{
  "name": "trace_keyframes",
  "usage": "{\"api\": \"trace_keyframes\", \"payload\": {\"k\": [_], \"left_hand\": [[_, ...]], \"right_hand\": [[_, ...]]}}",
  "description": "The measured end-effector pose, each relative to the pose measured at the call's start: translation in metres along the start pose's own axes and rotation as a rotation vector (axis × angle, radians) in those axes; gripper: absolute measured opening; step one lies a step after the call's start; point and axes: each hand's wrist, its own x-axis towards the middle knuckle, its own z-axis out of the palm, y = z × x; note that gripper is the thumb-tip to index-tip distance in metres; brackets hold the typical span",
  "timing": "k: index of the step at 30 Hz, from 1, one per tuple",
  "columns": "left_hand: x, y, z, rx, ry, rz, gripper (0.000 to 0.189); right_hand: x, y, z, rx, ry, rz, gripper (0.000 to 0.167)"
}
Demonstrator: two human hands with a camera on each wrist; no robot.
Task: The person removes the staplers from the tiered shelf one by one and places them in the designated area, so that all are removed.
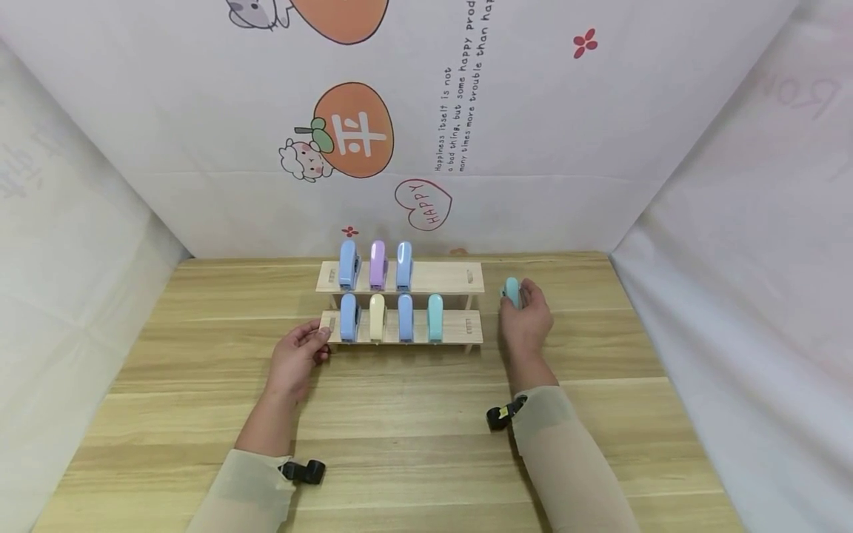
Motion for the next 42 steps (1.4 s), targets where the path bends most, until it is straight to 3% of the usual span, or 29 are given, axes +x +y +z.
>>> {"api": "trace_keyframes", "payload": {"k": [5, 13, 25, 42], "left_hand": [[-0.001, 0.002, 0.000, 0.000, -0.009, 0.010, 0.049], [-0.003, 0.001, -0.001, -0.008, -0.016, 0.025, 0.049], [-0.002, -0.001, -0.001, -0.034, -0.006, 0.018, 0.045], [-0.002, -0.001, -0.001, -0.014, -0.010, 0.016, 0.045]], "right_hand": [[-0.001, -0.008, -0.003, 0.031, -0.012, -0.040, 0.065], [-0.001, -0.021, -0.007, -0.046, -0.008, -0.145, 0.061], [-0.007, -0.044, 0.003, 0.071, 0.006, -0.250, 0.059], [-0.024, -0.069, 0.019, 0.091, -0.084, -0.275, 0.061]]}}
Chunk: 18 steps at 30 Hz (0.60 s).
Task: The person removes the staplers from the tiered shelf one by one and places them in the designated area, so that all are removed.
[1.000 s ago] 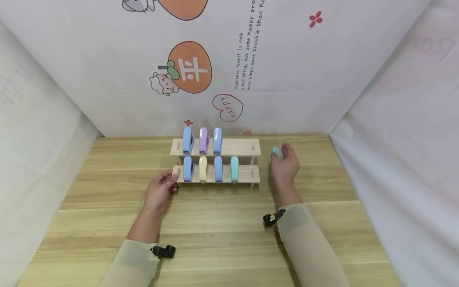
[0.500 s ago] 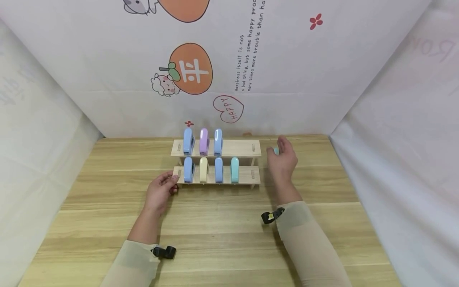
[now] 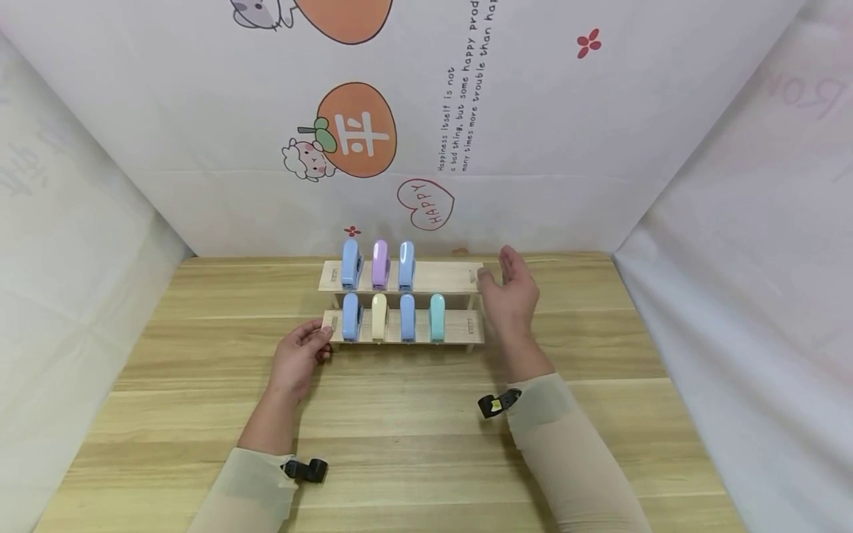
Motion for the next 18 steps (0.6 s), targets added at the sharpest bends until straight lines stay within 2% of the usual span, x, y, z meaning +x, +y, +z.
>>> {"api": "trace_keyframes", "payload": {"k": [18], "left_hand": [[0.001, -0.002, -0.001, 0.003, -0.006, 0.004, 0.043]], "right_hand": [[-0.015, -0.016, 0.021, 0.007, -0.125, -0.023, 0.065]]}}
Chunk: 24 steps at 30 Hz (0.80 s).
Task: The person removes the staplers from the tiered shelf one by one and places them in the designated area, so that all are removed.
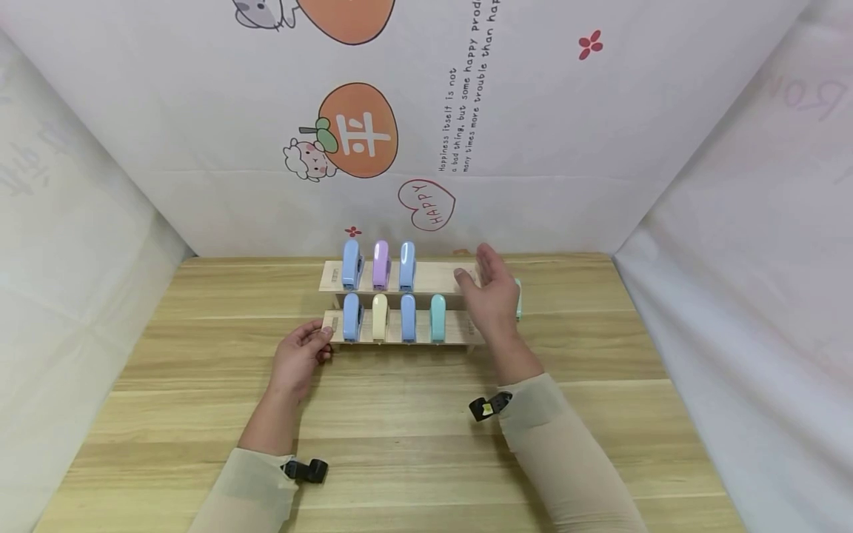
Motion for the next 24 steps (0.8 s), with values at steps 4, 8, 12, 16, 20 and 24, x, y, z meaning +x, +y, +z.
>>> {"api": "trace_keyframes", "payload": {"k": [4, 8, 12, 16, 20, 24], "left_hand": [[0.000, 0.001, 0.000, -0.001, 0.002, 0.000, 0.043], [0.000, 0.001, 0.000, -0.004, 0.004, -0.001, 0.043], [0.001, 0.001, 0.001, -0.009, 0.004, -0.003, 0.043], [0.001, 0.000, 0.002, -0.025, 0.004, -0.003, 0.042], [0.001, -0.001, 0.001, -0.027, 0.006, 0.002, 0.043], [0.000, 0.000, 0.000, -0.020, 0.002, 0.005, 0.041]], "right_hand": [[-0.003, -0.004, 0.006, -0.012, -0.030, -0.010, 0.066], [-0.006, -0.005, 0.012, -0.028, -0.068, -0.024, 0.067], [-0.008, -0.006, 0.018, -0.068, -0.094, -0.023, 0.069], [-0.011, -0.008, 0.023, -0.067, -0.099, -0.024, 0.069], [-0.015, -0.011, 0.028, -0.048, -0.107, -0.029, 0.069], [-0.019, -0.014, 0.035, -0.050, -0.115, -0.023, 0.071]]}}
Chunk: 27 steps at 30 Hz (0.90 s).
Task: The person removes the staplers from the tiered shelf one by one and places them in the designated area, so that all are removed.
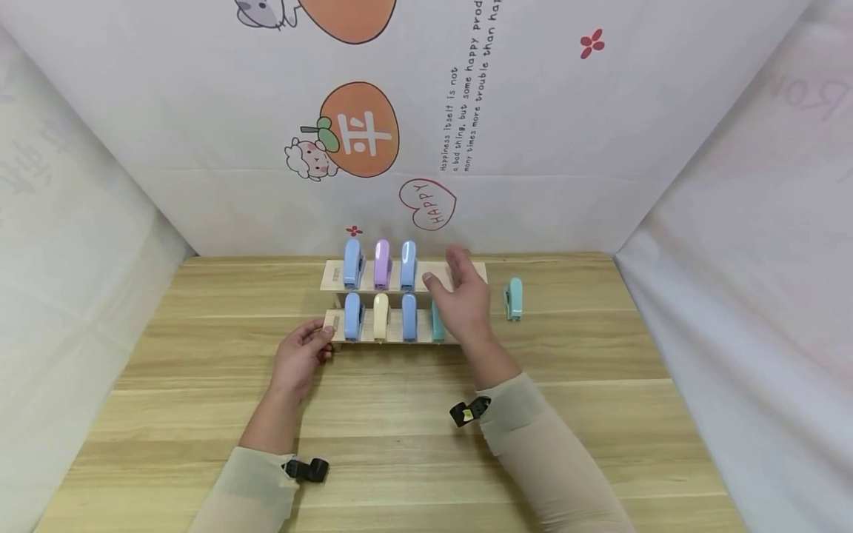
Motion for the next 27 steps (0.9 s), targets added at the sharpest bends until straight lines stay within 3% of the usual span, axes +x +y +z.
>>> {"api": "trace_keyframes", "payload": {"k": [19, 27], "left_hand": [[0.000, 0.000, 0.000, -0.021, 0.005, -0.004, 0.044], [0.000, -0.001, 0.001, -0.030, -0.003, -0.006, 0.043]], "right_hand": [[-0.004, -0.003, 0.038, -0.017, -0.046, -0.114, 0.070], [0.001, -0.001, 0.046, -0.092, -0.067, -0.097, 0.075]]}}
